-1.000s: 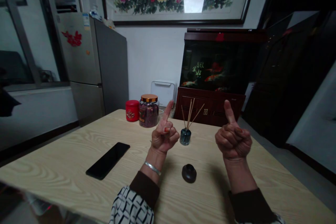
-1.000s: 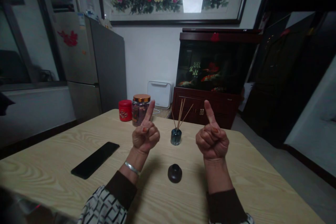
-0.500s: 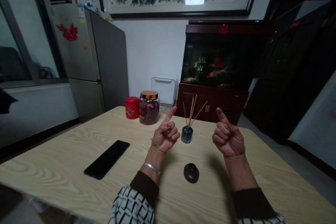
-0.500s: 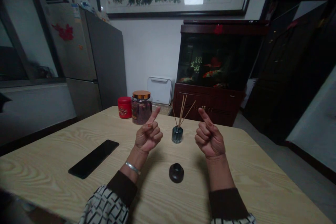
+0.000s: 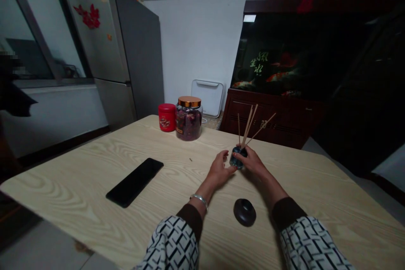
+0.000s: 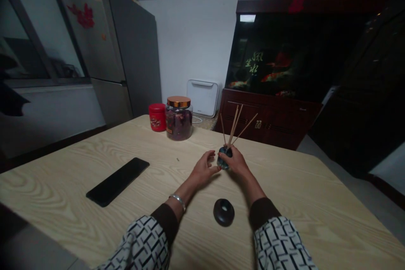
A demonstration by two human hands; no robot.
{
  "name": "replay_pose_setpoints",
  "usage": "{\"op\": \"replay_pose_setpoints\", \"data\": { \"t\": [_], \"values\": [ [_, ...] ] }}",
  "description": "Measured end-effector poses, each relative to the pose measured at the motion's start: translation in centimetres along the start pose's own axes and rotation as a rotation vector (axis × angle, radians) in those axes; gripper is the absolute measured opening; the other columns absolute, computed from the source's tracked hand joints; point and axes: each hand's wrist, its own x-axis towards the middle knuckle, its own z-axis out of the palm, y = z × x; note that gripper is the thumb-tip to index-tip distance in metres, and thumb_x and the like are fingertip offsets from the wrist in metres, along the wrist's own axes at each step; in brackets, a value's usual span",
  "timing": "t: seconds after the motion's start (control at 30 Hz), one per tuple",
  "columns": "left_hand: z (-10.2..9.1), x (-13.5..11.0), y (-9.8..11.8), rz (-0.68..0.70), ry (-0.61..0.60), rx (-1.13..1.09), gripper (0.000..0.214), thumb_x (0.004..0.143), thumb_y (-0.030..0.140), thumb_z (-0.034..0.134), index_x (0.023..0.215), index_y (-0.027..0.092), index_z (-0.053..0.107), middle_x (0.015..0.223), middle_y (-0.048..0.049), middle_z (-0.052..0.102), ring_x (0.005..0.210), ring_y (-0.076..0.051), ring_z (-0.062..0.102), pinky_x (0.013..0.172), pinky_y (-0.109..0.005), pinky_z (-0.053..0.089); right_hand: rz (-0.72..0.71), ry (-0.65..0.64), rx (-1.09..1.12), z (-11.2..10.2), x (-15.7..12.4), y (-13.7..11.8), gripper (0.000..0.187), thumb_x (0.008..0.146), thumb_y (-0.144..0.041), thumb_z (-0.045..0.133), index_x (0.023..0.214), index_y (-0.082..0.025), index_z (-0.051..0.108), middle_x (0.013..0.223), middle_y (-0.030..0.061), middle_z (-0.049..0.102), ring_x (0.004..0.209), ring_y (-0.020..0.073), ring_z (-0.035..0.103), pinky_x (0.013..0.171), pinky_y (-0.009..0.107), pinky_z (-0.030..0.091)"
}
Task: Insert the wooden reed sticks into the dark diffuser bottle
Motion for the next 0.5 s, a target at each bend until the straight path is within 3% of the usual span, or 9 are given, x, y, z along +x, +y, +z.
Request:
{"op": "replay_pose_setpoints", "data": {
  "t": [0.13, 0.23, 0.3, 0.37, 0.43, 0.5],
  "values": [
    [0.4, -0.5, 0.4, 0.053, -0.044, 0.116, 0.092, 0.064, 0.029, 0.085, 0.143, 0.015, 0.041, 0.14, -0.018, 0.052, 0.127, -0.031, 0.051, 0.109, -0.046, 0.04, -0.03, -0.08, 0.0, -0.4, -2.4, -1.0, 0.051, 0.073, -0.047, 0.074, 0.115, -0.019, 0.064, 0.102, 0.0067, 0.07, 0.098, 0.0264, 0.064, 0.095, 0.044, 0.047],
    [0.7, -1.0, 1.0, 0.053, -0.147, 0.109, 0.088, 0.064, 0.025, 0.084, 0.141, 0.016, 0.043, 0.127, -0.0129, 0.063, 0.112, -0.027, 0.06, 0.1, -0.04, 0.048, -0.061, -0.11, -0.002, -0.4, -4.6, -2.6, 0.052, 0.077, -0.049, 0.071, 0.12, -0.02, 0.063, 0.112, 0.0072, 0.068, 0.105, 0.0253, 0.063, 0.098, 0.042, 0.046],
    [0.8, -1.4, 1.4, 0.049, -0.19, 0.113, 0.076, 0.065, 0.025, 0.082, 0.133, 0.016, 0.05, 0.116, -0.0097, 0.067, 0.102, -0.024, 0.063, 0.091, -0.036, 0.051, -0.08, -0.053, -0.005, 0.2, -5.4, -3.6, 0.049, 0.082, -0.052, 0.065, 0.12, -0.021, 0.064, 0.116, 0.0078, 0.066, 0.108, 0.0248, 0.062, 0.1, 0.041, 0.045],
    [0.8, -1.6, 1.8, 0.039, -0.19, 0.163, 0.064, 0.066, 0.028, 0.081, 0.124, 0.015, 0.056, 0.108, -0.0081, 0.069, 0.095, -0.022, 0.063, 0.085, -0.033, 0.051, -0.108, -0.001, 0.045, 0.9, -5.4, -4.9, 0.041, 0.087, -0.055, 0.057, 0.107, -0.02, 0.068, 0.112, 0.0083, 0.067, 0.107, 0.0247, 0.062, 0.101, 0.042, 0.044],
    [0.8, -1.8, 2.1, 0.034, -0.179, 0.204, 0.062, 0.065, 0.03, 0.083, 0.119, 0.015, 0.059, 0.104, -0.0074, 0.069, 0.093, -0.022, 0.063, 0.083, -0.033, 0.051, -0.118, 0.062, 0.194, 1.2, -4.6, -6.4, 0.041, 0.091, -0.058, 0.051, 0.089, -0.02, 0.067, 0.102, 0.0088, 0.07, 0.103, 0.0244, 0.064, 0.101, 0.042, 0.044],
    [0.7, -1.9, 2.3, 0.043, -0.173, 0.208, 0.066, 0.062, 0.033, 0.086, 0.12, 0.016, 0.059, 0.105, -0.0079, 0.069, 0.095, -0.023, 0.063, 0.084, -0.034, 0.05, -0.096, 0.182, 0.425, 0.3, -3.4, -8.2, 0.041, 0.09, -0.06, 0.051, 0.082, -0.021, 0.061, 0.091, 0.0075, 0.07, 0.094, 0.0228, 0.066, 0.093, 0.042, 0.05]
  ]
}}
